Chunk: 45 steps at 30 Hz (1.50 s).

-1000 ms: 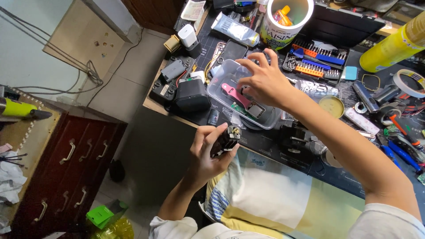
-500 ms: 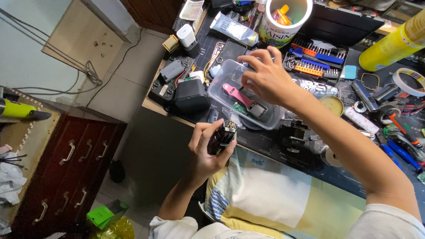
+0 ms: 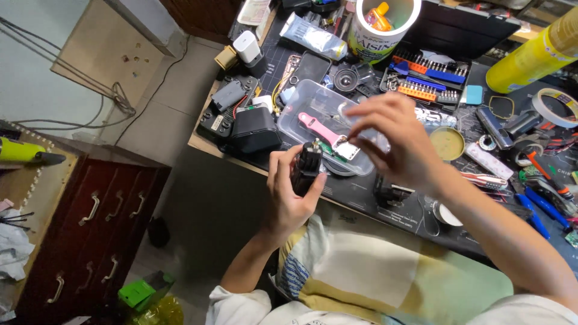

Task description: Repairing a small electronic device by disassembling the housing, inspecting internal components, and reassembling it using a screwdriver.

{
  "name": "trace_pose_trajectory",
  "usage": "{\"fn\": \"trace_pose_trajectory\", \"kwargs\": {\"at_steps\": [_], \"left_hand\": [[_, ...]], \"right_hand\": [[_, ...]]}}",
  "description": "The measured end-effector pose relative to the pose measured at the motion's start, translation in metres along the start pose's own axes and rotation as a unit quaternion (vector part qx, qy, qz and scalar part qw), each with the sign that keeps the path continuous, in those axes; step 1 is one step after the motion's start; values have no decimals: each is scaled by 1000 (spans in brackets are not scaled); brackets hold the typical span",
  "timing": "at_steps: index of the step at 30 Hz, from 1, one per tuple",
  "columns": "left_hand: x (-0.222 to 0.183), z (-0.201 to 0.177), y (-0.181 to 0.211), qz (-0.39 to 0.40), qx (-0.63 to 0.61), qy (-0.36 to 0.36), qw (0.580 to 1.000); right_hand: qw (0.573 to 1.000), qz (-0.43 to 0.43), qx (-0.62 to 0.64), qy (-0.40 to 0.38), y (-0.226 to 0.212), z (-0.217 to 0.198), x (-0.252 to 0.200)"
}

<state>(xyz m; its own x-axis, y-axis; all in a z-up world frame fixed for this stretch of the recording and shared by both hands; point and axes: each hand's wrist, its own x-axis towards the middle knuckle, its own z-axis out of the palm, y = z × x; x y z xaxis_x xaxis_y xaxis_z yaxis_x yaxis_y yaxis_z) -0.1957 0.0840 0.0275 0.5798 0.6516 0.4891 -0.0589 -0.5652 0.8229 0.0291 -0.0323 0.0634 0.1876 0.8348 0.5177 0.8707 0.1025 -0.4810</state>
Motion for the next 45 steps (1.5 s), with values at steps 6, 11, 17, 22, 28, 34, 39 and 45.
{"fn": "trace_pose_trajectory", "kwargs": {"at_steps": [6, 11, 17, 22, 28, 34, 39, 45], "left_hand": [[5, 21, 10, 39, 5, 0, 999], [-1, 30, 12, 50, 12, -4, 999], [-1, 35, 21, 70, 8, -8, 998], [-5, 41, 25, 67, -16, -15, 997], [-15, 46, 22, 36, -81, -54, 995], [-17, 43, 23, -27, -141, -106, 984], [-20, 46, 22, -69, -175, -125, 974], [-15, 48, 32, -110, -180, -125, 969]], "right_hand": [[993, 57, 99, 23, -48, -12, -15], [992, 53, 99, 49, -49, -18, -20], [990, 51, 108, 68, -50, -19, -24], [990, 45, 102, 89, -53, -21, -28], [987, 28, 95, 126, -56, -24, -31], [987, -3, 78, 144, -61, -25, -32], [986, -24, 68, 148, -67, -24, -34], [986, -44, 54, 150, -69, -26, -35]]}}
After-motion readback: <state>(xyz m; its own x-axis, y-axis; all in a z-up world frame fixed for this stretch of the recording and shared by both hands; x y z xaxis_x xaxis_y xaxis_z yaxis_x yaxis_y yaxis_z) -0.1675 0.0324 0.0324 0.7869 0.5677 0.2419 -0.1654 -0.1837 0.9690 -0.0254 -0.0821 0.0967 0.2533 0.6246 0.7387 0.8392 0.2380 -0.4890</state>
